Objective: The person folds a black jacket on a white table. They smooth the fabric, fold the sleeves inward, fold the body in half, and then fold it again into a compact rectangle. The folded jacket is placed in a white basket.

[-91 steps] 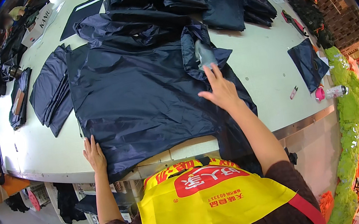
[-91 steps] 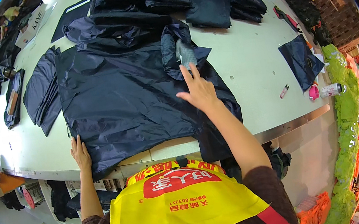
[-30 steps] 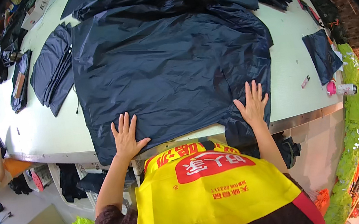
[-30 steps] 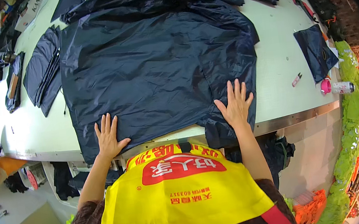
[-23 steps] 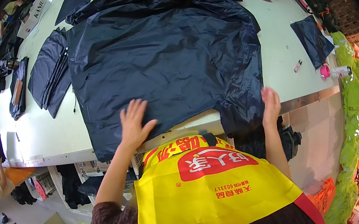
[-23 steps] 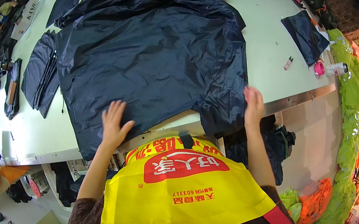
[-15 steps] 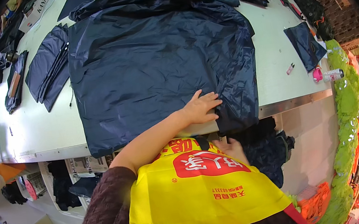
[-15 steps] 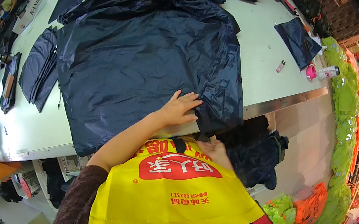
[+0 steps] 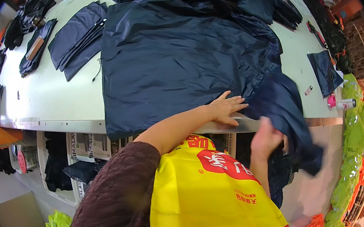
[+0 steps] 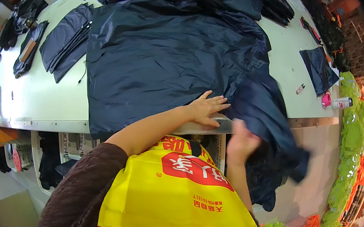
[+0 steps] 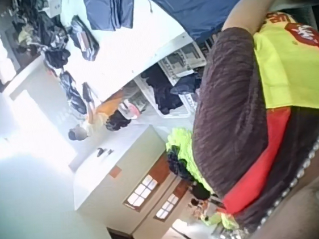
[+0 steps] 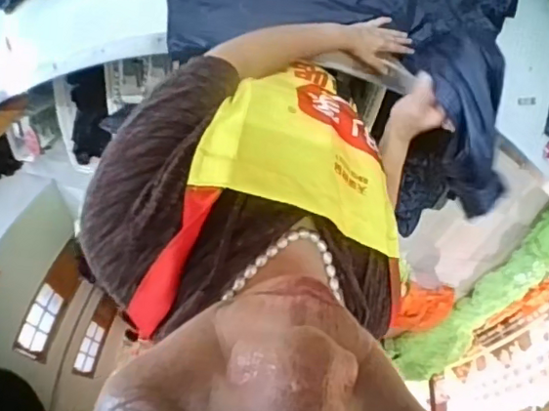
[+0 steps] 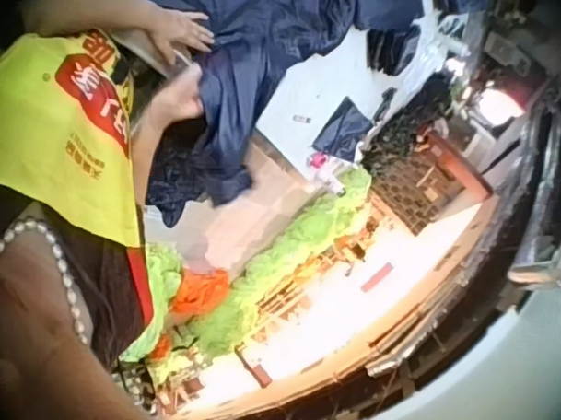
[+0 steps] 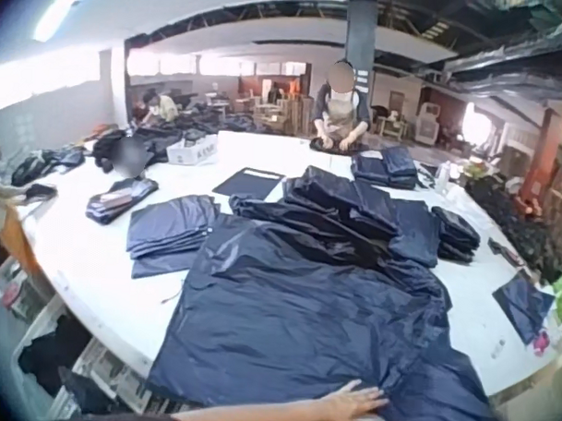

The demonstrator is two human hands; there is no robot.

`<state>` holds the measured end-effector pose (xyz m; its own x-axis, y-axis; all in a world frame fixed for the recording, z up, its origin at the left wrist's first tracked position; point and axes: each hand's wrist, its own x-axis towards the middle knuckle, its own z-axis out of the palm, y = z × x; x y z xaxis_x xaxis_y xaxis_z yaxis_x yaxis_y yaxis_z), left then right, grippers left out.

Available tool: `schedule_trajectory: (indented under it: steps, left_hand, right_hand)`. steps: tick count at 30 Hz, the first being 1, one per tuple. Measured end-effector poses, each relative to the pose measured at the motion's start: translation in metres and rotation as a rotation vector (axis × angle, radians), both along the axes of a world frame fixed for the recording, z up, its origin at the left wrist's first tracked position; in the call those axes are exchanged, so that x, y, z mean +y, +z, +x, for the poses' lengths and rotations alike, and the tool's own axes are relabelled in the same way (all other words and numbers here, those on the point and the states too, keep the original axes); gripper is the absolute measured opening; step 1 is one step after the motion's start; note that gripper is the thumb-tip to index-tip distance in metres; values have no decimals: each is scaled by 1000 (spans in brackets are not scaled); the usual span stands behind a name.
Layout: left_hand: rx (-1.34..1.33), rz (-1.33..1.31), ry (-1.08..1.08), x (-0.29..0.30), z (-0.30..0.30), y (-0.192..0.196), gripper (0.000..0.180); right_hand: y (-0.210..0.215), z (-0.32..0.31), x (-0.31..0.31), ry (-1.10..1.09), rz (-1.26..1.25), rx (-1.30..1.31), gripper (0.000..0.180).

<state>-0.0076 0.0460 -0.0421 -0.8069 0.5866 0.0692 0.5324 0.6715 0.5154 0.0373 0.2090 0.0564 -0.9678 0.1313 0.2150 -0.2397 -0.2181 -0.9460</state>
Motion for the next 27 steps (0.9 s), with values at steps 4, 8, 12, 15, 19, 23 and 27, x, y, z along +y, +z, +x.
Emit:
schedule_trajectory:
  steps: [4,8,12,15,19,23,27]
  left_hand:
    - [33,56,104,-4,16,-11,68]
    - [90,-114,334,-71,91,18,69]
    - [62,-359,743,-182,231,39,79]
    - [-129,-468,967,-246,300,25,87]
    - [-8,-147,1440,-263,249,39,73]
    - [-336,773,1542,-251,165,54,56]
    - [-146,1427,1296,-259,159,69,18]
  right_hand:
    - [-6,-33,-60,279,991,617,48]
    - [-78,-77,-31,422,1410,433,43]
    - [-79,-69,-18,448,1357,420,50]
    - [-74,-55,-11,489,1431,569,62]
    - [-78,-45,-2,498,1545,602,70]
    - [-72,-49,-3,555,1571,566,72]
    - [-75,-56,1,565,1608,542,76]
